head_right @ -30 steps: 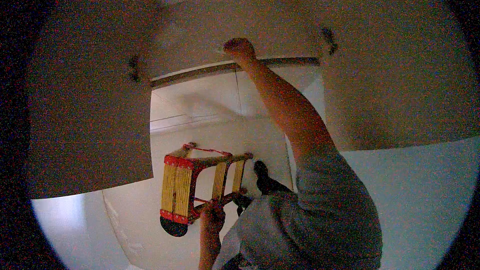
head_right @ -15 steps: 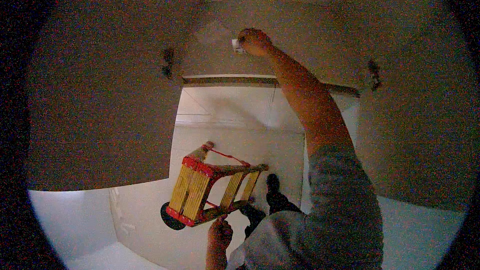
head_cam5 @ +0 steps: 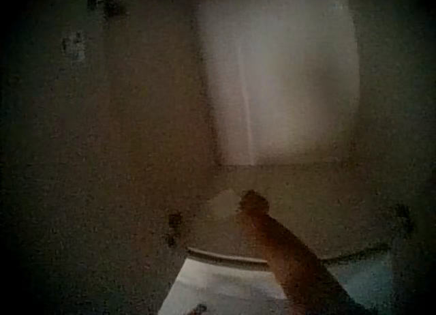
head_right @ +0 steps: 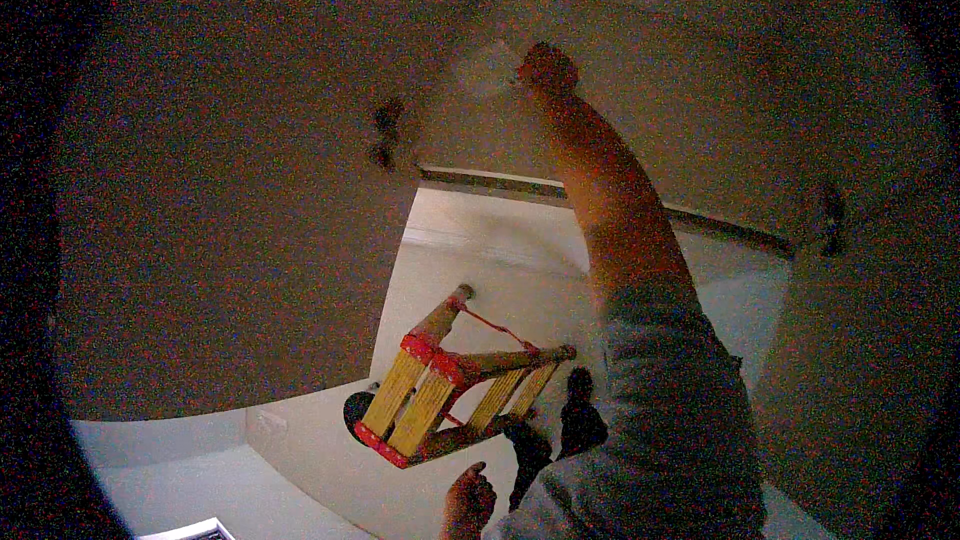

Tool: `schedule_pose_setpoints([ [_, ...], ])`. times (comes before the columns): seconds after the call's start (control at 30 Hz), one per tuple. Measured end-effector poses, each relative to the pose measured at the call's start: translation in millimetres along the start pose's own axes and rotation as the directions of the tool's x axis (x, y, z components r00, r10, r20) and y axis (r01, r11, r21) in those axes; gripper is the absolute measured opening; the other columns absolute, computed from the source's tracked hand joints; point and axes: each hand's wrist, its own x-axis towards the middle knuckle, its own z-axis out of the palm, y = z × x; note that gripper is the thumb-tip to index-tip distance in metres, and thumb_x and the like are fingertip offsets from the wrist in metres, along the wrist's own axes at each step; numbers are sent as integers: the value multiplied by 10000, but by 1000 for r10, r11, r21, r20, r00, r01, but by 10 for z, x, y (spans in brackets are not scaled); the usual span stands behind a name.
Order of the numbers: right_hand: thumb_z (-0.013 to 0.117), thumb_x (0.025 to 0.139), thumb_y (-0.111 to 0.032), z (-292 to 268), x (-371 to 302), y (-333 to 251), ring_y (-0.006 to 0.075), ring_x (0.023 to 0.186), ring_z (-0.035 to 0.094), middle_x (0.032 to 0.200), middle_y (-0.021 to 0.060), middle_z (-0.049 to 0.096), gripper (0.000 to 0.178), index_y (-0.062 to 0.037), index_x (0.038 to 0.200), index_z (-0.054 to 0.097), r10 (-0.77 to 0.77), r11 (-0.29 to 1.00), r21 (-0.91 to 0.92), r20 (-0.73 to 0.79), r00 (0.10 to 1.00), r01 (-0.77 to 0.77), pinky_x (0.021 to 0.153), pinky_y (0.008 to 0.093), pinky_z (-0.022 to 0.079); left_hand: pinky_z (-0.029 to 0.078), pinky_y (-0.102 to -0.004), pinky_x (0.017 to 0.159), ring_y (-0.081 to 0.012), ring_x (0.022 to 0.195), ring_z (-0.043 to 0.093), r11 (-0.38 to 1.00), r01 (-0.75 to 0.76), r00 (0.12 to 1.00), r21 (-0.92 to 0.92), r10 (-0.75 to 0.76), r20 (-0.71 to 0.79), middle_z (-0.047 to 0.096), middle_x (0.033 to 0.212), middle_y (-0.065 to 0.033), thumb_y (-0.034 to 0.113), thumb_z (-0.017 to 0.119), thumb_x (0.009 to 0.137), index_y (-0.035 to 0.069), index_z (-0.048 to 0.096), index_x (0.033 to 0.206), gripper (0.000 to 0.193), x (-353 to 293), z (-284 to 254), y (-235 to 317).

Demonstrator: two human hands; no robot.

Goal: The person installs hardware components into a wardrobe. They climb a ladder to reach upper sections, handle small hardware pieces, and press components into pre-drilled holes by hand.

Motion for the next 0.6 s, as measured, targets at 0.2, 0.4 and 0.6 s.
schedule_pose_setpoints([
  [0.2, 626, 905, -303, -137, -111, 34, 383, 1148, 633, 1210, 176, 675, 336, -53, 1122, 682, -51, 998, -23, 6, 999, 51, 958, 513, 511, 312, -236, 465, -90, 529, 371, 996, -39, 998, 80, 35, 59, 443, 682, 24, 182, 565, 1014, 2, 578, 1171, 239, 278, 358, -27],
  [0.4, 633, 868, -287, -282, -819, 512, 381, 1020, 668, 1090, 170, 699, 289, -64, 1031, 715, -153, 982, -91, 125, 980, 165, 913, 500, 520, 326, -248, 412, -99, 483, 424, 968, -21, 997, 248, 2, 77, 472, 668, 27, 278, 590, 998, 63, 618, 1149, 264, 454, 1060, 157],
  [0.6, 676, 819, -323, -751, -1314, 712, 359, 965, 668, 1014, 155, 702, 299, -78, 985, 719, -218, 975, -4, 164, 962, 222, 863, 479, 525, 487, -368, 625, -208, 650, 566, -481, -781, 359, 399, 177, 916, 575, 766, -18, 238, 730, 864, 74, 632, 1161, 353, 1249, 2725, 889],
])
